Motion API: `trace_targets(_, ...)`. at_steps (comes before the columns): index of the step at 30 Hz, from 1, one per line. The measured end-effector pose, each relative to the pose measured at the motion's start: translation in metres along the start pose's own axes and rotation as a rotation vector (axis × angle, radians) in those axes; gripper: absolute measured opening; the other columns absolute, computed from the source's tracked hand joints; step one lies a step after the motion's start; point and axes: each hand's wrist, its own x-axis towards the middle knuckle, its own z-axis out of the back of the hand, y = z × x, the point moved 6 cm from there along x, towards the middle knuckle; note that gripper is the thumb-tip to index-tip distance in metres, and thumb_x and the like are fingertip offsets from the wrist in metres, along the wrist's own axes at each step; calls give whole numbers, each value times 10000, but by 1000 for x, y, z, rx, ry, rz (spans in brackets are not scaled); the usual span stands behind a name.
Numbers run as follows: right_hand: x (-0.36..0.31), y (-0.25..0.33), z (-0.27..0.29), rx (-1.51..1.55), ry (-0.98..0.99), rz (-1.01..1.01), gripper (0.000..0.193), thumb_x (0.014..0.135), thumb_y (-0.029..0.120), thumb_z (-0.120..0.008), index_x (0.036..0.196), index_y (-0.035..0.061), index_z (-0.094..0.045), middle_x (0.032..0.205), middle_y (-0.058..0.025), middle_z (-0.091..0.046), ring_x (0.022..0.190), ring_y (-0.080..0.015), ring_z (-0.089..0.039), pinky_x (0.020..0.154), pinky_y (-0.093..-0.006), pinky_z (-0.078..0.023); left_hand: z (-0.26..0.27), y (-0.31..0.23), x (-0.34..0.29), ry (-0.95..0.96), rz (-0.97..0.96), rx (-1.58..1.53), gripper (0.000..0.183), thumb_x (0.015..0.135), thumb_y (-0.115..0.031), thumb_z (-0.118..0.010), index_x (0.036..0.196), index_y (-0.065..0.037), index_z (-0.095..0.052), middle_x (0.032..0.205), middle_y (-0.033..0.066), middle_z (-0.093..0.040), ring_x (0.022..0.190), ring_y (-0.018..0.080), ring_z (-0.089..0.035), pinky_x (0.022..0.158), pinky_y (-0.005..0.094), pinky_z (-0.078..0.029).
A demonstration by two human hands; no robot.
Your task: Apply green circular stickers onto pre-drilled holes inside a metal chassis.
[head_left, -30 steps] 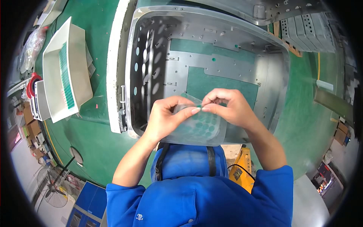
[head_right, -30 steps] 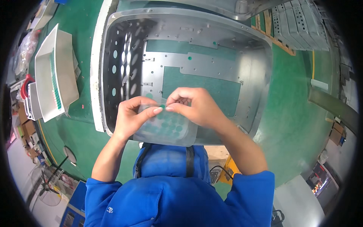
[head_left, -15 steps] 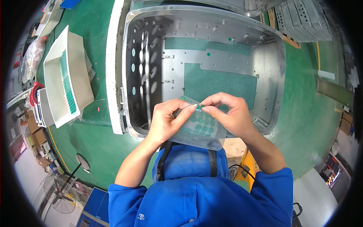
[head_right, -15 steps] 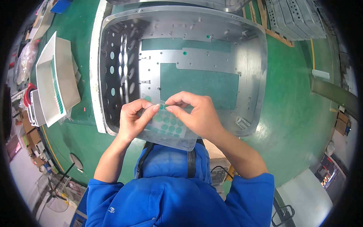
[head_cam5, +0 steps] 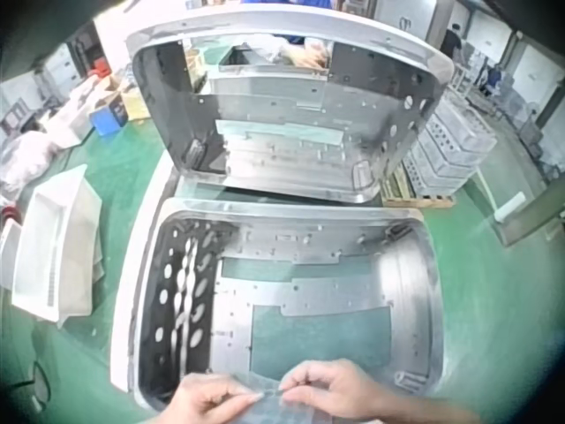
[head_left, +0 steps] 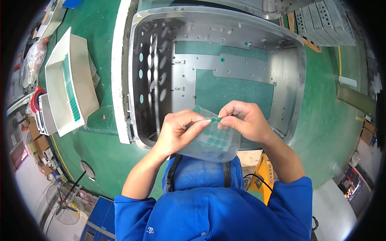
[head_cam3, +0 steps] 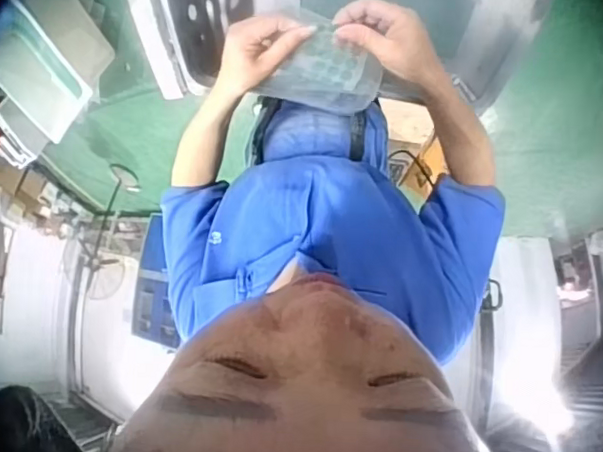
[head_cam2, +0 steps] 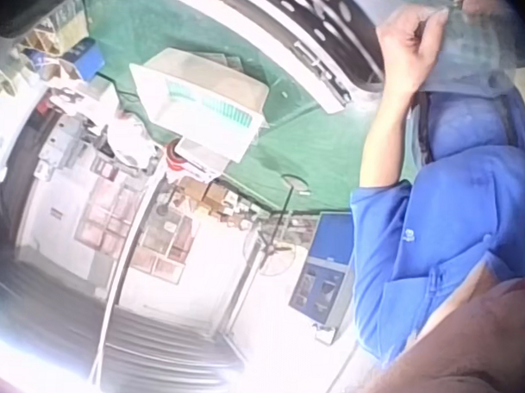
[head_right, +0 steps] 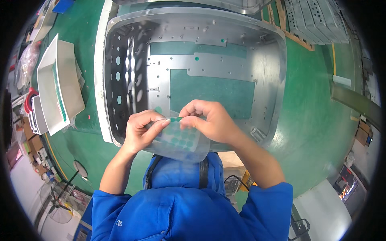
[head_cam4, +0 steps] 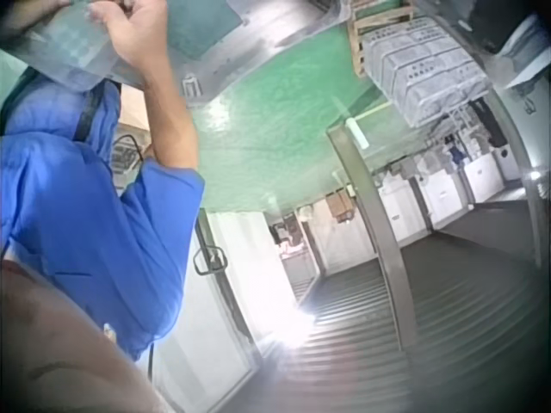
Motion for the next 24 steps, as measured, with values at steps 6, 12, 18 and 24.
trace_targets(6, 5, 6, 5, -117, -52, 60, 97, 795, 55, -609, 870, -4, -594, 795, -57, -631, 732, -99, -580, 677, -227, -452, -1, -4, 6, 18, -50, 89, 34, 748, -22, -640, 766, -4, -618, 636, 54, -591, 540, 126, -525, 493, 242, -389)
trace_targets(12, 5, 6, 7, -109, -192, 86, 85, 772, 29, -624, 847, -1, -595, 820, -59, -633, 746, -95, -570, 691, -231, -449, -2, -1, 10, 4, -12, 96, 35, 765, -34, -632, 755, -4, -615, 620, 41, -580, 524, 101, -509, 484, 231, -380)
trace_targets(18, 36, -16, 45, -108, -332, 94, 70, 759, 44, -609, 815, 5, -595, 826, -57, -614, 736, -115, -567, 684, -247, -450, 0, 19, 6, -64, 244, 89, 130, 805, -90, -623, 723, 7, -598, 580, -6, -538, 523, 38, -475, 461, 208, -358)
trace_targets(24, 78, -66, 112, -677, -541, 8, 55, 739, 86, -607, 773, 42, -606, 757, -70, -556, 668, -172, -539, 661, -297, -441, 0, 19, 1, -94, 233, 95, 175, 806, -112, -631, 686, 7, -582, 547, -22, -499, 515, 25, -415, 449, 191, -317)
